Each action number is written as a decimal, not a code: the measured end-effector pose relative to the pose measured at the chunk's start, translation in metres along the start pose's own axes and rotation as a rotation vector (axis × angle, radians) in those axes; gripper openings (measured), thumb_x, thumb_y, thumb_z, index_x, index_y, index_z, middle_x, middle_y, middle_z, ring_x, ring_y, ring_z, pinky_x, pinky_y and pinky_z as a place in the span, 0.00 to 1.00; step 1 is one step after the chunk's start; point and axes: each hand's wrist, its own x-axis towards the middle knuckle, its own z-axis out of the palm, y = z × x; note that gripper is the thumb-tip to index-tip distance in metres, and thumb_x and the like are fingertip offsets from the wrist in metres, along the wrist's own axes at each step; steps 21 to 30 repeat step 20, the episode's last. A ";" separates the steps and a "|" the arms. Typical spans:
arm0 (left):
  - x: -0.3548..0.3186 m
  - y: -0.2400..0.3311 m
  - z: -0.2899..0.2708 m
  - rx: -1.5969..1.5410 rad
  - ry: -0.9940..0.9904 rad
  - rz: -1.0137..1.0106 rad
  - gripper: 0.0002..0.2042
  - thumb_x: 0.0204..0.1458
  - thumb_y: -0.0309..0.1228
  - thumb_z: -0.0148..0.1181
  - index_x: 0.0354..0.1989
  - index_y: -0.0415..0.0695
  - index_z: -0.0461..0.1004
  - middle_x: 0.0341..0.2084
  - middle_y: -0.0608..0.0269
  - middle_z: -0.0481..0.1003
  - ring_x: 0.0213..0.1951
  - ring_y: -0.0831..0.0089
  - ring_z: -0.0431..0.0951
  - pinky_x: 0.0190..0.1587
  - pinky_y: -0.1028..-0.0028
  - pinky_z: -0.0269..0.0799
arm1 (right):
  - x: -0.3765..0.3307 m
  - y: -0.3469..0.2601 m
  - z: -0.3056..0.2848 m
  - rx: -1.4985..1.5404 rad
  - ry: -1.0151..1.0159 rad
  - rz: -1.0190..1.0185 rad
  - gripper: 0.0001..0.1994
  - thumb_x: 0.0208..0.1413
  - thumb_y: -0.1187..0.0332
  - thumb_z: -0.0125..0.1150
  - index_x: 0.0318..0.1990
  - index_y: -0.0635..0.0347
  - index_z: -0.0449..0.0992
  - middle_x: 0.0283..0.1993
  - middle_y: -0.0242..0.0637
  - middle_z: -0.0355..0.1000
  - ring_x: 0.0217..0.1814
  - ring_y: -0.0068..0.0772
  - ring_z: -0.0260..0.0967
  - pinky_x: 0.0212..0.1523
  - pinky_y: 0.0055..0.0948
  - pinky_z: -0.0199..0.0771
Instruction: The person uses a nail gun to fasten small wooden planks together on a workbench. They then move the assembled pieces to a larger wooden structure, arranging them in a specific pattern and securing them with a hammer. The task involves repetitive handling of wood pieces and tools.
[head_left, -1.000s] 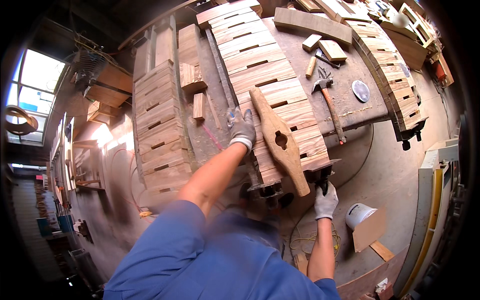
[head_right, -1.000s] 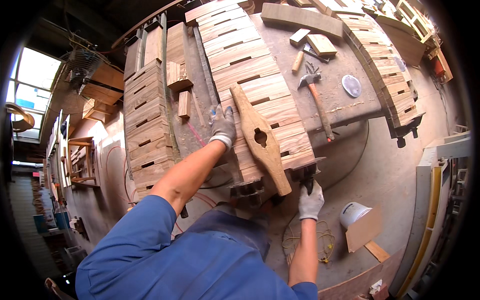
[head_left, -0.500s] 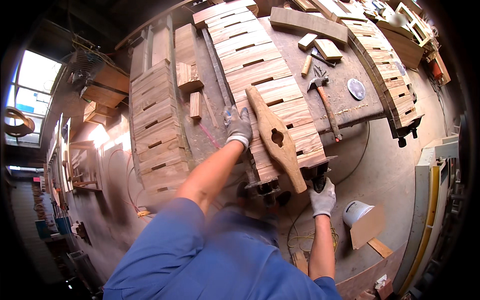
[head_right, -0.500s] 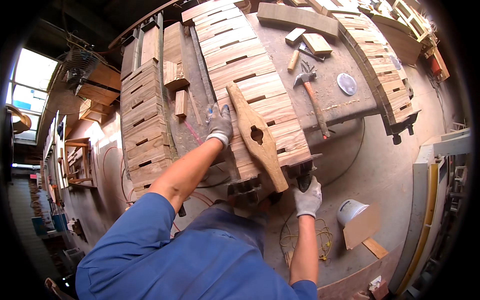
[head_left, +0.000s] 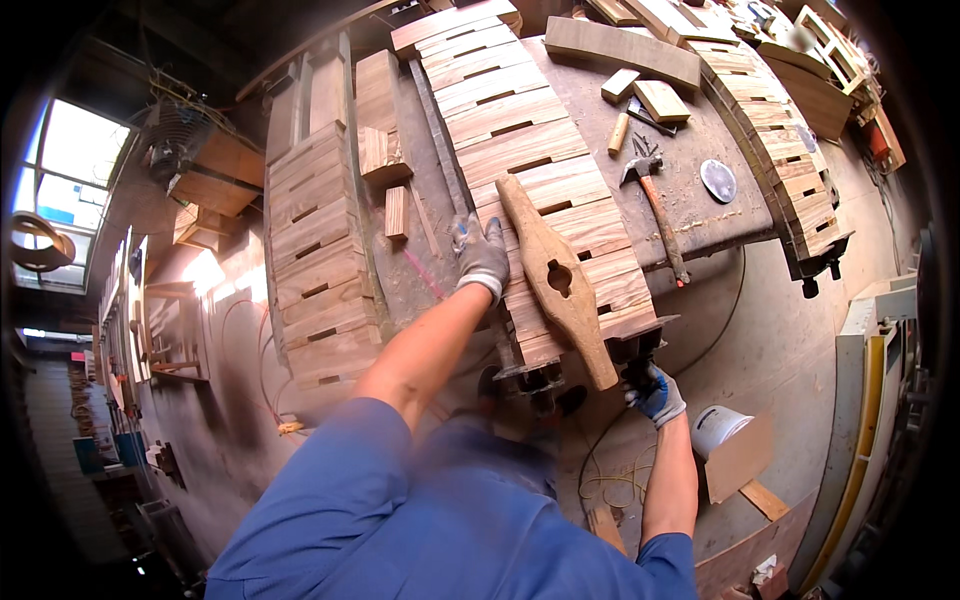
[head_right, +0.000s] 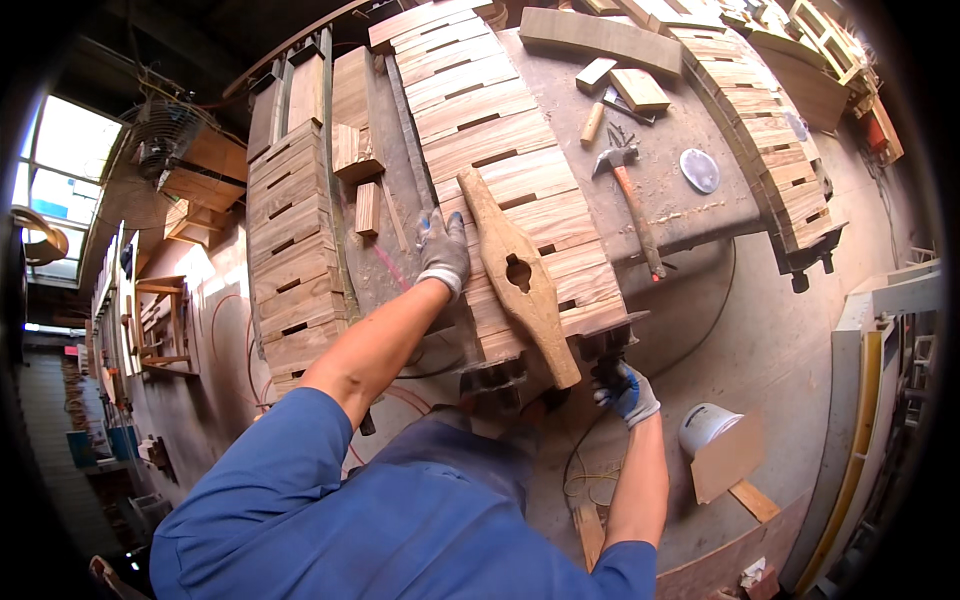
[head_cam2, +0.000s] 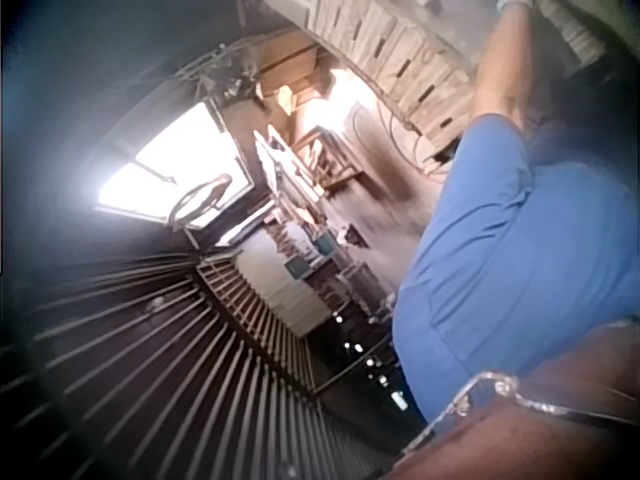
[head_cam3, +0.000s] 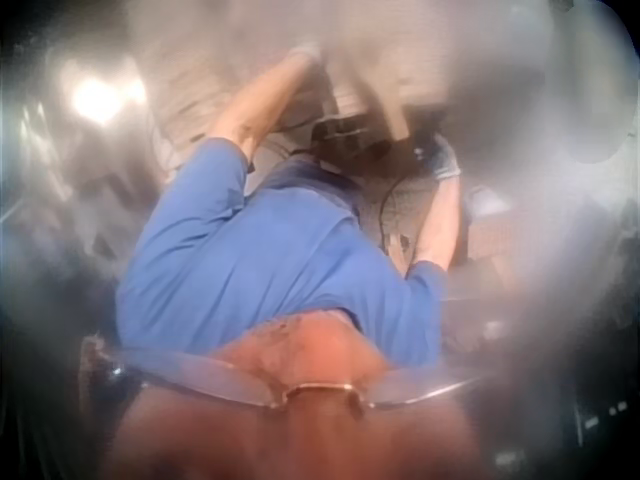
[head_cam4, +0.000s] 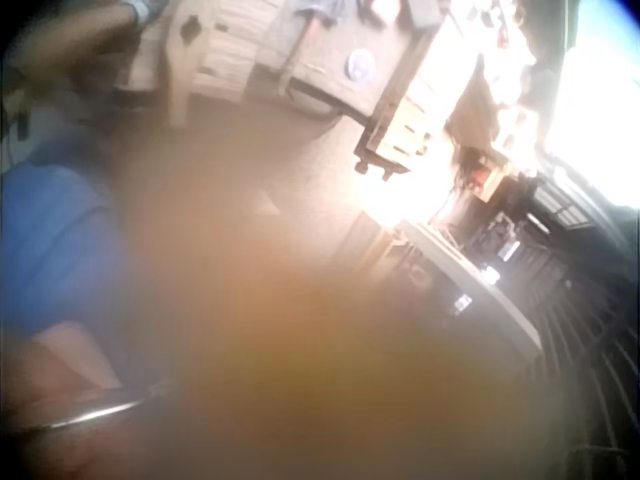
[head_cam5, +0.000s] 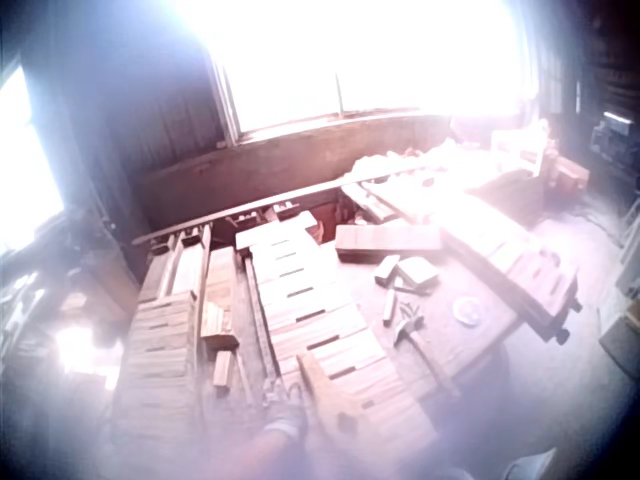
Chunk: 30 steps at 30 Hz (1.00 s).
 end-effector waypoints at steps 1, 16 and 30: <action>-0.002 0.001 -0.003 -0.002 -0.019 -0.019 0.33 0.70 0.49 0.46 0.73 0.33 0.60 0.76 0.39 0.50 0.77 0.46 0.49 0.78 0.58 0.46 | 0.000 0.004 -0.001 0.129 -0.042 0.022 0.23 0.65 0.51 0.64 0.57 0.61 0.77 0.42 0.48 0.82 0.35 0.44 0.83 0.33 0.39 0.84; 0.001 -0.012 0.002 0.038 0.014 0.002 0.33 0.70 0.50 0.44 0.73 0.36 0.60 0.76 0.36 0.51 0.77 0.43 0.49 0.78 0.56 0.46 | 0.011 0.030 0.069 -1.553 0.989 -0.472 0.25 0.44 0.72 0.72 0.53 0.63 0.72 0.42 0.51 0.77 0.43 0.55 0.79 0.47 0.48 0.80; 0.001 -0.007 -0.001 0.036 -0.047 -0.042 0.35 0.69 0.53 0.45 0.76 0.40 0.57 0.78 0.41 0.47 0.78 0.44 0.45 0.78 0.56 0.44 | 0.008 -0.019 0.023 -0.791 0.253 0.051 0.24 0.45 0.79 0.68 0.54 0.58 0.77 0.32 0.41 0.77 0.27 0.36 0.77 0.30 0.35 0.81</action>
